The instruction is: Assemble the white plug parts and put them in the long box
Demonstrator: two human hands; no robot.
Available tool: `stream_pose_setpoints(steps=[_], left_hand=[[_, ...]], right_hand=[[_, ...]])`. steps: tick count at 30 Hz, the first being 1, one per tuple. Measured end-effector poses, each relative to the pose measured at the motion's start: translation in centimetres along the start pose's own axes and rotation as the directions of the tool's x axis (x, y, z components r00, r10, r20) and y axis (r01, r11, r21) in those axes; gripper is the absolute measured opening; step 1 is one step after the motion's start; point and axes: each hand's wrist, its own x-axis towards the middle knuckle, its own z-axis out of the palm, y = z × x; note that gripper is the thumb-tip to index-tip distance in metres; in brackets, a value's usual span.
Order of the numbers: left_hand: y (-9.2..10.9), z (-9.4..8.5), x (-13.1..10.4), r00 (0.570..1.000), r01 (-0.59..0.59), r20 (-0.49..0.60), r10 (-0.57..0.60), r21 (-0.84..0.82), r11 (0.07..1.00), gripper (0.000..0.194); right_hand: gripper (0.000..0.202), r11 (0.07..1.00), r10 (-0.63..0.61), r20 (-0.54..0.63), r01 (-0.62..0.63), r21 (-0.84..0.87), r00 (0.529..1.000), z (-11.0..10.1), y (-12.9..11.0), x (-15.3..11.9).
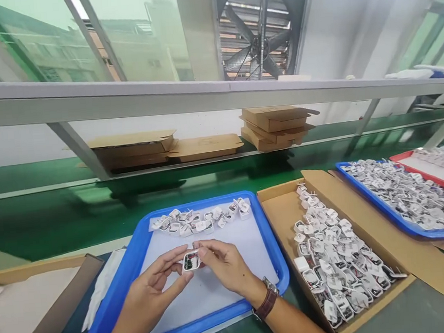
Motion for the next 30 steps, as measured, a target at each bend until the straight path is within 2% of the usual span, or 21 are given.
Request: stream_pose_setpoints(steps=[4, 9, 12, 16, 18, 21, 23, 26, 30], left_hand=[[0.1, -1.0, -0.3, 0.993, -0.120, -0.004, 0.122, 0.119, 0.986, 0.032], [0.0, -1.0, -0.9, 0.984, -0.174, -0.006, 0.176, 0.122, 0.977, 0.031], [0.1, -0.8, -1.1, 0.991, -0.134, 0.017, 0.133, 0.036, 0.990, 0.029], [0.5, -0.4, -1.1, 0.999, 0.009, 0.040, -0.003, -0.144, 0.989, 0.013], [0.6, -0.1, -1.1, 1.000, 0.027, 0.012, -0.025, -0.176, 0.984, 0.017], [0.6, 0.2, -1.3, 0.999, -0.014, -0.033, 0.009, -0.134, 0.991, 0.030], [0.7, 0.2, -1.5, 0.998, -0.045, -0.052, 0.041, -0.084, 0.995, 0.029], [0.8, 0.0, -1.8, 0.997, -0.063, -0.057, 0.061, -0.032, 0.997, 0.026], [0.7, -0.1, -2.3, 0.990, -0.118, -0.069, 0.121, 0.049, 0.992, 0.028]], right_hand=[[0.032, 0.998, -0.066, 0.023, 0.067, -0.006, 0.998, 0.1, -0.1, -0.3], [0.024, 0.991, -0.117, 0.055, 0.120, -0.054, 0.992, 0.3, 0.1, -0.4], [0.019, 0.984, -0.141, 0.031, 0.143, -0.106, 0.990, 0.3, 0.1, -0.3], [0.019, 0.968, -0.173, 0.029, 0.176, -0.177, 0.984, 0.5, 0.0, -0.4], [0.019, 0.959, -0.190, 0.028, 0.192, -0.209, 0.981, 0.5, 0.0, -0.5], [0.012, 0.944, -0.223, 0.019, 0.220, -0.247, 0.975, 0.6, 0.2, -0.6], [0.010, 0.936, -0.244, 0.020, 0.240, -0.259, 0.970, 0.5, 0.3, -0.7], [0.020, 0.912, -0.289, 0.071, 0.297, -0.284, 0.955, 0.5, 0.5, -1.0], [0.028, 0.816, -0.407, 0.156, 0.435, -0.381, 0.900, 0.8, 0.4, -1.3]])
